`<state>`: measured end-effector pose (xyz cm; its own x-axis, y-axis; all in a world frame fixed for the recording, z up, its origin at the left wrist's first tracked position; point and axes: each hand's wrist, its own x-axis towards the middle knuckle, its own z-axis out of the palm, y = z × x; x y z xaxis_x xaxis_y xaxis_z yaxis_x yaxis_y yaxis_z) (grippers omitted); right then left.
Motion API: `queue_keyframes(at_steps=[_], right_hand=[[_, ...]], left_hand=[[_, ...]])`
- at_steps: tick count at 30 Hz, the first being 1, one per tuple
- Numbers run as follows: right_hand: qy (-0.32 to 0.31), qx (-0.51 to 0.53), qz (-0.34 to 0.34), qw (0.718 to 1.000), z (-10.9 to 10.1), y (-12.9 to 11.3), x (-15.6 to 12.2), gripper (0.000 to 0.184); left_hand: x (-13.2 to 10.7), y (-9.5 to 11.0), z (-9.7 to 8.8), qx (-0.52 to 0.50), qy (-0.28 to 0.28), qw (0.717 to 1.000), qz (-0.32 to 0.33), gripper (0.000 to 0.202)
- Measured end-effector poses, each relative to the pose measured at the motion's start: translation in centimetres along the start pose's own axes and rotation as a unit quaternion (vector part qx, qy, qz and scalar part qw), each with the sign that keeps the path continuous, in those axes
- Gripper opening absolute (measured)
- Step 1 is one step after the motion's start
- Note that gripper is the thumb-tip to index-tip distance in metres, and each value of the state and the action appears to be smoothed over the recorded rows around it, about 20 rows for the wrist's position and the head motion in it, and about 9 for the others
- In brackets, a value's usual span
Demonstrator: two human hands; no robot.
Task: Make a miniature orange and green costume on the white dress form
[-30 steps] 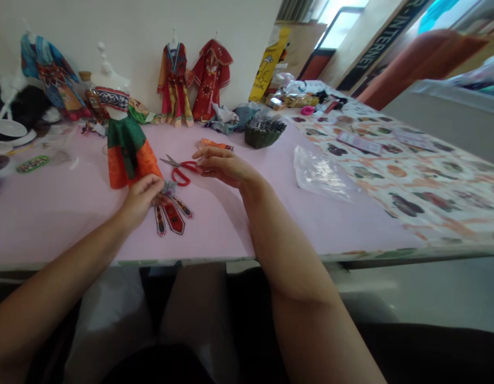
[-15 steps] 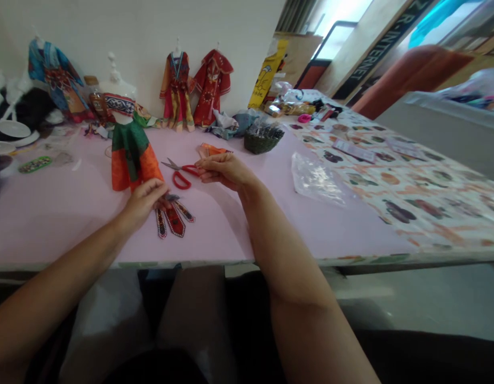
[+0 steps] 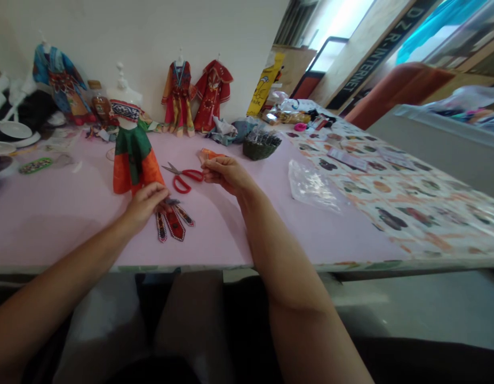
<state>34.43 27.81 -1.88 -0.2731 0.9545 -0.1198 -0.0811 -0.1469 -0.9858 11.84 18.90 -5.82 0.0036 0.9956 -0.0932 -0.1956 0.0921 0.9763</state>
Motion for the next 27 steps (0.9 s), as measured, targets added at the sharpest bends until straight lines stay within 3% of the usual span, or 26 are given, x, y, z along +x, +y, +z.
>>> queue_keyframes(at_steps=[13,19,23,27], right_hand=[[0.011,0.027,-0.037,0.999,0.0,0.2,0.2,0.009],[0.095,-0.045,-0.094,0.99,-0.9,-0.3,0.3,0.047],[0.132,-0.056,-0.114,0.983,-2.6,-1.4,-0.4,0.03],[0.178,-0.074,-0.142,0.971,-5.8,-2.8,-1.3,0.008]], left_hand=[[0.0,0.3,0.0,-0.004,-0.001,1.0,-0.001,0.025],[0.0,0.2,-0.1,-0.003,-0.004,1.0,-0.01,0.029],[-0.1,0.1,-0.2,-0.009,-0.002,1.0,-0.016,0.03],[-0.6,0.2,0.0,-0.029,0.004,1.0,-0.01,0.032]])
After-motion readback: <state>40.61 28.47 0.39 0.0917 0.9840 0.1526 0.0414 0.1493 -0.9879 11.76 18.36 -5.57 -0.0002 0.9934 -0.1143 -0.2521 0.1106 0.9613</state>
